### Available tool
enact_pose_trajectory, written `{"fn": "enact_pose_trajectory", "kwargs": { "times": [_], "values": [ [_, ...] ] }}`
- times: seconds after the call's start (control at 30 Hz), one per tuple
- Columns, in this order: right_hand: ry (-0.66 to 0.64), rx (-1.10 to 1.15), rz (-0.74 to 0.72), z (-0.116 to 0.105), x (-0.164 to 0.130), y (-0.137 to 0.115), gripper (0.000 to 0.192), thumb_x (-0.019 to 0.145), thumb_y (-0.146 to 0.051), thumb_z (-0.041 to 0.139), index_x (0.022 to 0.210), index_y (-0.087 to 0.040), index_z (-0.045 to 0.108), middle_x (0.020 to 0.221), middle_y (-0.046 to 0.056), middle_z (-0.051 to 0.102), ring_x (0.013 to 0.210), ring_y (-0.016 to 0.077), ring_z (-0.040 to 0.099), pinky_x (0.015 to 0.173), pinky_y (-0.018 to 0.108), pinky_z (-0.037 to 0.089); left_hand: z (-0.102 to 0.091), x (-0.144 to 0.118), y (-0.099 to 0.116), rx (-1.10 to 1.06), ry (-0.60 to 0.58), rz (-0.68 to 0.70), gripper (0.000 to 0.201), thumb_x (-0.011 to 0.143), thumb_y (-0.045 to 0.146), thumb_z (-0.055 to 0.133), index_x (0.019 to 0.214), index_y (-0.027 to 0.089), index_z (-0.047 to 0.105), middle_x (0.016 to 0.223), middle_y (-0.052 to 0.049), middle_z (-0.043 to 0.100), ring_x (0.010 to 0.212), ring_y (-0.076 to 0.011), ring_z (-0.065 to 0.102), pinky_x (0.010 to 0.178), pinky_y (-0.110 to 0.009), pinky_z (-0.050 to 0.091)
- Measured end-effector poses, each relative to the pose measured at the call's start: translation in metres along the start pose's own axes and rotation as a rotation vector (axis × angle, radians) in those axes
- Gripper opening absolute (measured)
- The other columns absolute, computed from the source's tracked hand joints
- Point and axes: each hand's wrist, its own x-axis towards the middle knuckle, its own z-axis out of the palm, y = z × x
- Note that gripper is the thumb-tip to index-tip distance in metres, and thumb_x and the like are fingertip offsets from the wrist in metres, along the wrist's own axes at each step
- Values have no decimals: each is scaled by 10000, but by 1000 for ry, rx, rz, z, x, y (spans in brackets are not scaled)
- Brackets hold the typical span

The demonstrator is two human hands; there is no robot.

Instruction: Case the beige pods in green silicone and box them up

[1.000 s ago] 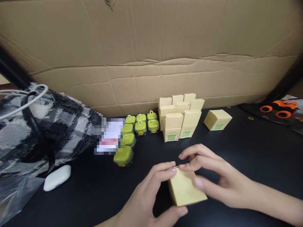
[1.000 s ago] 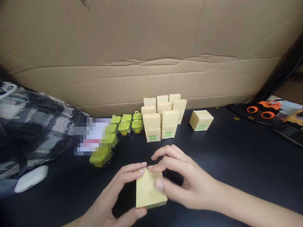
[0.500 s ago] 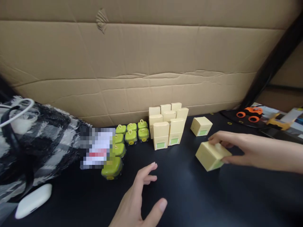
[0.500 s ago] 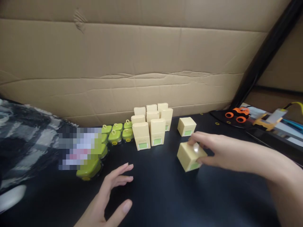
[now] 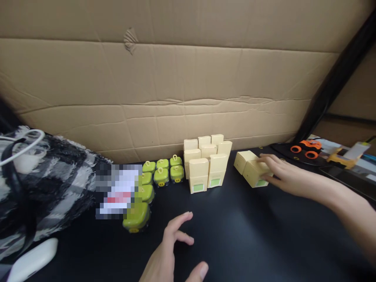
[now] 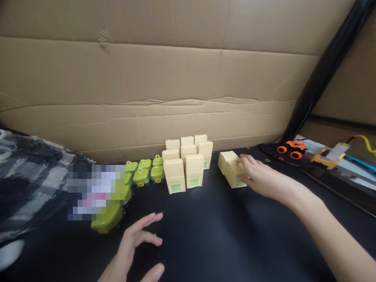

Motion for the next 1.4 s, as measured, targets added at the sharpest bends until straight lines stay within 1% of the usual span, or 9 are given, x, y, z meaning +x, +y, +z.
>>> {"fn": "enact_pose_trajectory", "kwargs": {
  "times": [0.07,0.17,0.5,0.7,0.87,1.03,1.2,1.3,1.4],
  "values": [
    [30,22,-23,-1,5,-17,587,834,-530,515,1228,-95,508,1291,273,520,1199,456,488,929,657,407,0,-3,1,15,-11,3,446,890,399,478,1323,304,429,986,-69,718,751,-211,704,846,-447,559],
    [25,120,-108,2,16,-49,650,870,-548,512,1365,-150,370,1382,200,457,1287,355,427,1046,571,352,2,-8,3,112,-15,-29,546,839,324,560,1352,309,373,870,-22,677,858,-209,684,887,-420,544],
    [6,435,-85,42,35,-74,502,883,-473,538,1276,-195,394,1311,159,506,1223,307,511,992,499,454,4,-10,1,206,-43,7,630,780,183,561,1342,343,327,1255,-61,542,811,-140,656,852,-348,558],
    [-207,511,-80,1,13,-82,390,803,-383,674,1078,-211,457,934,50,676,814,221,686,672,305,576,2,-11,3,192,-59,7,628,781,172,594,1337,344,357,1275,-52,556,1114,-207,610,986,-374,499],
    [-520,639,-227,-27,-11,-121,395,747,-222,719,1091,-262,529,1041,-7,653,926,181,650,776,263,535,-1,-8,4,147,-125,138,675,799,164,604,1378,355,314,1414,-46,475,1323,-226,447,1093,-380,396],
    [-423,751,-338,-11,-25,-147,400,732,-287,768,1037,-249,511,1119,14,626,998,168,626,843,252,503,-1,-3,0,107,-200,326,820,809,245,613,1469,297,129,1501,-119,359,1355,-284,398,1091,-429,384],
    [-299,707,-334,-4,-28,-142,449,712,-553,732,861,-223,467,1132,52,568,920,169,630,718,237,518,0,-4,1,85,-115,303,687,778,232,676,1343,317,295,1265,-104,502,1223,-262,545,945,-341,520],
    [-248,727,-372,-13,-23,-137,530,802,-737,456,783,-210,505,955,45,578,813,169,604,680,259,510,-2,-4,-1,49,-51,349,568,754,412,716,1189,300,368,1222,-102,501,1191,-277,556,923,-362,514],
    [-215,690,-419,-25,-20,-134,551,952,-603,264,721,-190,545,815,46,563,698,140,570,623,235,485,-6,-4,-5,60,-80,372,392,865,525,511,1136,255,423,1260,-136,481,1118,-267,580,869,-362,512]
  ]
}}
